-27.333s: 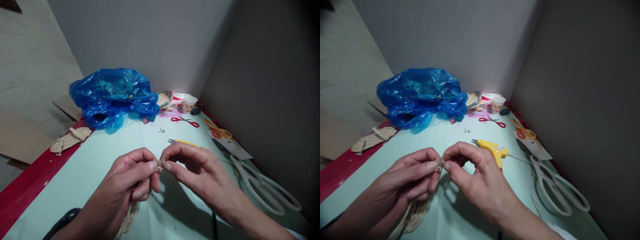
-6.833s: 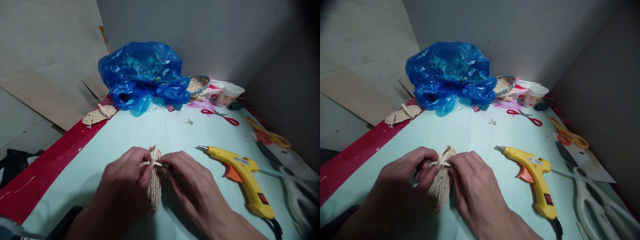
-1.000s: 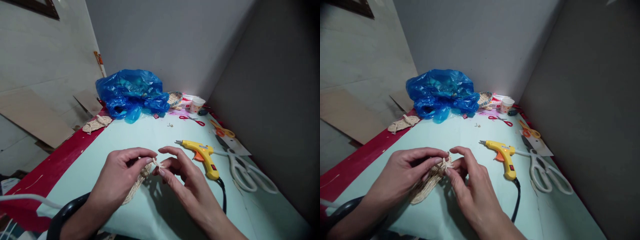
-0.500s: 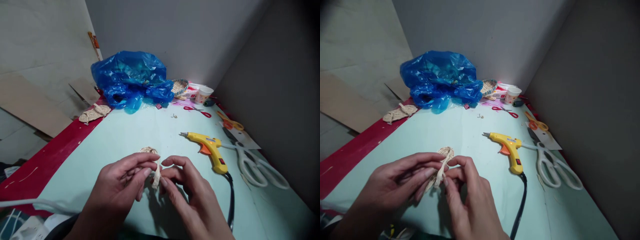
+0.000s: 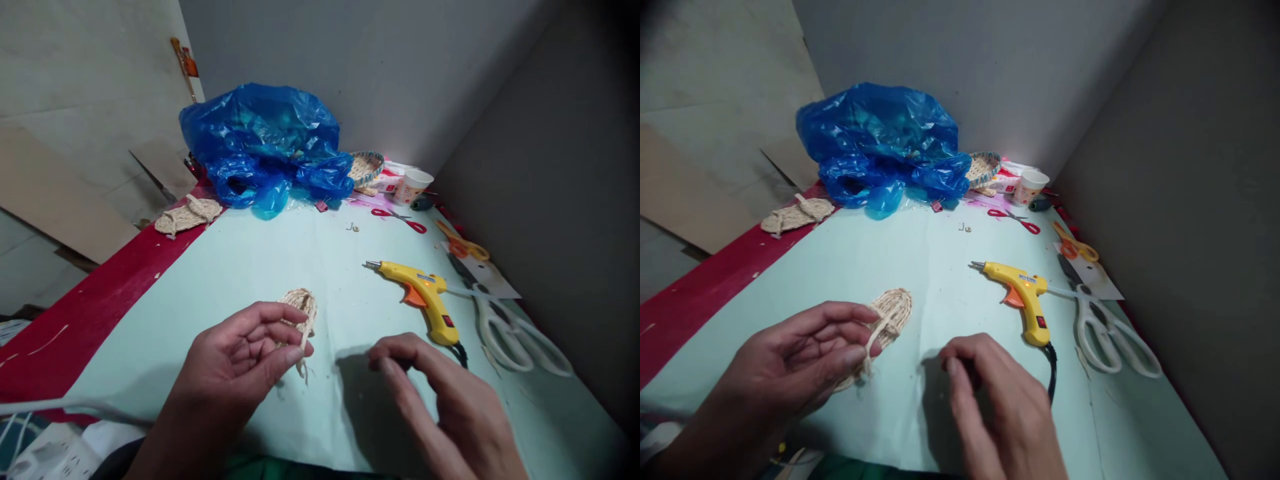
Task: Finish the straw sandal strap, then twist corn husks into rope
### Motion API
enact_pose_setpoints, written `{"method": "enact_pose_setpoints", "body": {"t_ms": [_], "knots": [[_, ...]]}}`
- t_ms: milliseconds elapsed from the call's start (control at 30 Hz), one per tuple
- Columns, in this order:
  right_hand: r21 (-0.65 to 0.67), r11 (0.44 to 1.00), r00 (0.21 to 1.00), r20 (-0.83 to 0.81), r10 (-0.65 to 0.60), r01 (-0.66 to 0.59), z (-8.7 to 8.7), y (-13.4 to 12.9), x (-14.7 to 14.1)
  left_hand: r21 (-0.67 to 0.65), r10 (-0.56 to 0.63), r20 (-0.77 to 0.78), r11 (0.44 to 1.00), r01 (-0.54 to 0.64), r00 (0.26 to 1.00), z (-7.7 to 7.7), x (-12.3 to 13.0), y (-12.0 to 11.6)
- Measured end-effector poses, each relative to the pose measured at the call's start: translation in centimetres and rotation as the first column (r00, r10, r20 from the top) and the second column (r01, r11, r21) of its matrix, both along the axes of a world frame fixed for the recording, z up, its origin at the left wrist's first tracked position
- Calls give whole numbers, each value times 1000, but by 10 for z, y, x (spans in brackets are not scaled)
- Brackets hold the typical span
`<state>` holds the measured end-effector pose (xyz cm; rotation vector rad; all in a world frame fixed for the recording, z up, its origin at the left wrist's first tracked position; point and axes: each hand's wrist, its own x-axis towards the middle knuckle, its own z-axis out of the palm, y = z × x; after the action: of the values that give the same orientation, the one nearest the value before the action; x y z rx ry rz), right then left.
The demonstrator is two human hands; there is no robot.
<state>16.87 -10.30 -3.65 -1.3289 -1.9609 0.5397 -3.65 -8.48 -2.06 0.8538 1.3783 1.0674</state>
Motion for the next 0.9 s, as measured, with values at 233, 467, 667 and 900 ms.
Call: {"method": "enact_pose_setpoints", "body": {"t_ms": [233,467,667,900], "knots": [[43,999,994,100,-37,33,5,5,8,3,-69,17,998,69,997,-5,-5,0],[202,941,944,243,221,-272,15,26,-27,116,-135,-64,983,142,989,0,1,1],[242,910,927,253,276,-337,21,45,-26,265,-173,-454,910,318,874,16,6,11],[60,983,981,-79,176,-171,21,86,-14,398,200,-542,917,40,816,19,-65,28]]}}
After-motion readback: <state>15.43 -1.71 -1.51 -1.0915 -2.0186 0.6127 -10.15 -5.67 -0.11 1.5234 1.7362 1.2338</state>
